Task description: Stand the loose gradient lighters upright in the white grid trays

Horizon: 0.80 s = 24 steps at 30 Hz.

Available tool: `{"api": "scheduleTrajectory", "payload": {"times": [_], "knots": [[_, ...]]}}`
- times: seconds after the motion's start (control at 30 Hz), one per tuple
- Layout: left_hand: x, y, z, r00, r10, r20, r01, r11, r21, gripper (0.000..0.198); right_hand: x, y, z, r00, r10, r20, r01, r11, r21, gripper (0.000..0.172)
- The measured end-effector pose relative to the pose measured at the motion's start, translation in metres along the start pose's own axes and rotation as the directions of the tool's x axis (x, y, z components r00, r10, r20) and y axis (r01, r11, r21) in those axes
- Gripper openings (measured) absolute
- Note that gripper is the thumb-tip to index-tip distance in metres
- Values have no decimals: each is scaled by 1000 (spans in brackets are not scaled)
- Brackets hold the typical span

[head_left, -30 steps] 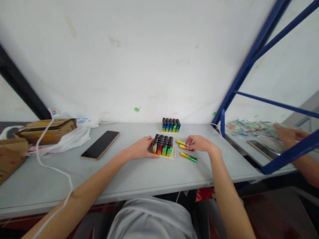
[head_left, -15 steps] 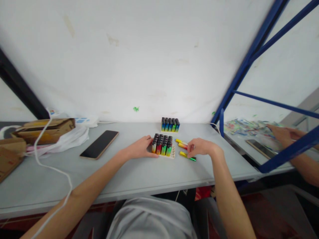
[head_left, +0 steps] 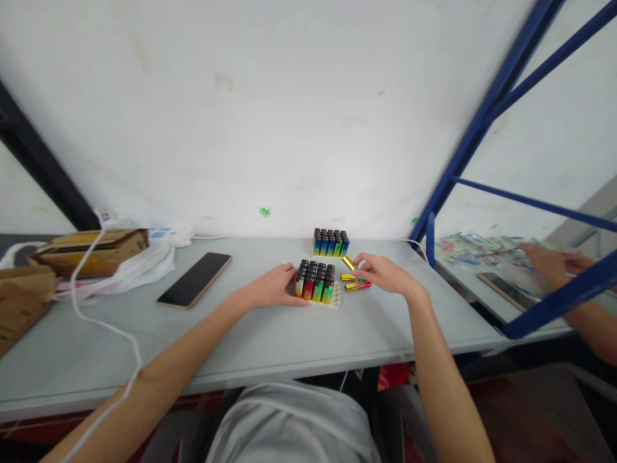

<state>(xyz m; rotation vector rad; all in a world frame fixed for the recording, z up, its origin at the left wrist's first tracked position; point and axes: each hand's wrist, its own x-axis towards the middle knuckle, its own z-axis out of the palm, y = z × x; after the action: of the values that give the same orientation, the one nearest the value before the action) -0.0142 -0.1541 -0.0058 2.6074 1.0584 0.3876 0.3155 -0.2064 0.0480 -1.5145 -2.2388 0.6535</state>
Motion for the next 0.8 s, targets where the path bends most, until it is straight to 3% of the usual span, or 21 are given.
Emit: {"api": "scheduleTrajectory", "payload": {"times": [0.13,0.27,0.4,0.53,0.6,0.7,0.8], "knots": [[0,0,0,1000,-3,-5,3,1000,0,67,11,6,4,969,-67,-237,51,996,-72,43],[0,0,0,1000,2,-3,-2,1000,-8,66,23,9,13,908,26,-417,54,982,180,50],[-1,2,-1,1000,10,-4,-10,1000,-21,66,30,0,25,894,134,-428,109,861,497,52],[-1,1,-1,1000,9,-2,-9,1000,-30,68,35,-17,38,947,99,-305,161,676,719,52],[-1,0,0,1000,8,0,-8,999,-34,69,37,-24,45,956,99,-275,154,627,763,52],[0,-3,2,1000,12,5,-12,999,-43,69,44,-29,56,931,177,-318,146,617,773,55],[0,-3,3,1000,13,7,-12,999,-43,68,50,-26,66,873,252,-416,143,684,715,56]]}}
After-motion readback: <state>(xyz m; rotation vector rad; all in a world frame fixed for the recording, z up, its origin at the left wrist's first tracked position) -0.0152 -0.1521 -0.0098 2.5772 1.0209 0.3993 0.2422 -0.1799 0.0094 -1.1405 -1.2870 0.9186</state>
